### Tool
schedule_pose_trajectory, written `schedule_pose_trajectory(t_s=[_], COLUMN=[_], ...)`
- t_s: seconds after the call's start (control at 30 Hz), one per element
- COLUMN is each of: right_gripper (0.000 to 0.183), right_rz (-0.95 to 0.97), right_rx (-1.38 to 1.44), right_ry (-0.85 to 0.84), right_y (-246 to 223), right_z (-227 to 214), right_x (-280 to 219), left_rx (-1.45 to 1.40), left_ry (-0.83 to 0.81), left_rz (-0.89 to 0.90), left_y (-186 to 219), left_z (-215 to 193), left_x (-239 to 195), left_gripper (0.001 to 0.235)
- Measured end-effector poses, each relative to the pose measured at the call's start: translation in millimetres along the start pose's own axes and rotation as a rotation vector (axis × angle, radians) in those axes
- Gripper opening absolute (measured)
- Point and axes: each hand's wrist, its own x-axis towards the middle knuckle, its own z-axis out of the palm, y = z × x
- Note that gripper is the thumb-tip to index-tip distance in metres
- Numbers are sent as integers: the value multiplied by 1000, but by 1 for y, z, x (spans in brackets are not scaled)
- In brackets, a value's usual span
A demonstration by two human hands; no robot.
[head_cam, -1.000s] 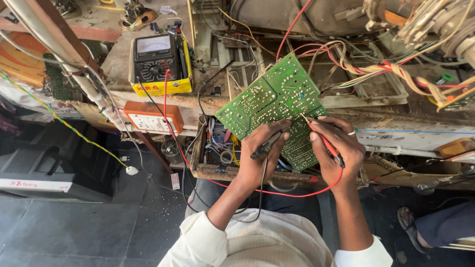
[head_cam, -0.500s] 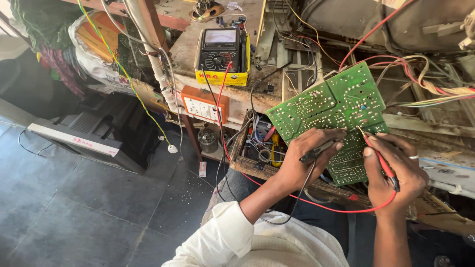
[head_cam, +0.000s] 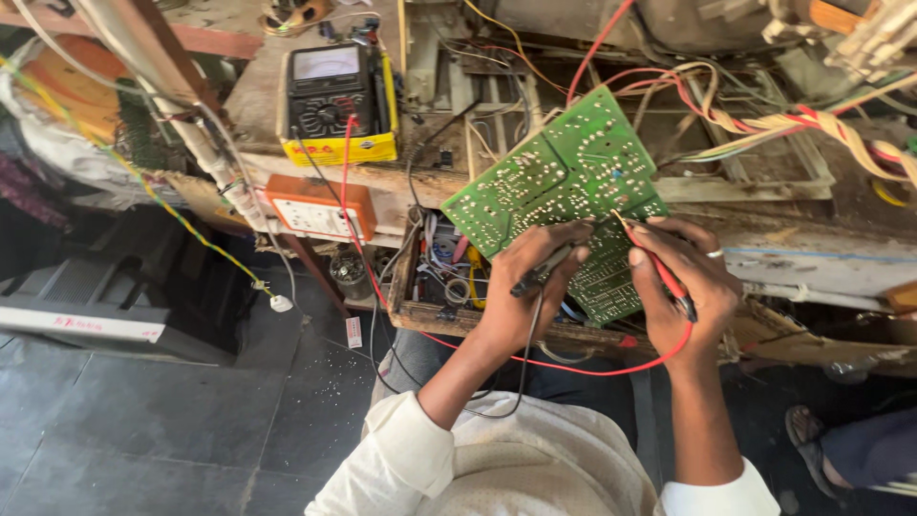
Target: The person is repairing a green circuit board. They use a soldering iron to work on solder joints and a multimeter with probes to test electrical continuity at various points on the board.
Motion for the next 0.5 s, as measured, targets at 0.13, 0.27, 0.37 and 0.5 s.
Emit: schedule_pose_trajectory(t_s=[0.13, 0.27, 0.37, 0.5], right_gripper=[22, 19, 18, 18], right_rz=[9, 6, 2, -7], right_rx=[17, 32, 55, 61], right_ry=[-7, -2, 12, 27], right_y=[-2, -2, -1, 0], right_z=[-1, -3, -3, -2], right_x=[3, 2, 1, 1], left_rx=[5, 0, 16, 44], left_ry=[12, 54, 64, 59], left_rz=[-49, -43, -21, 24], left_y=[2, 3, 3, 3], left_z=[1, 6, 8, 8], left_x=[1, 2, 3, 4], left_gripper=[21, 22, 22, 22])
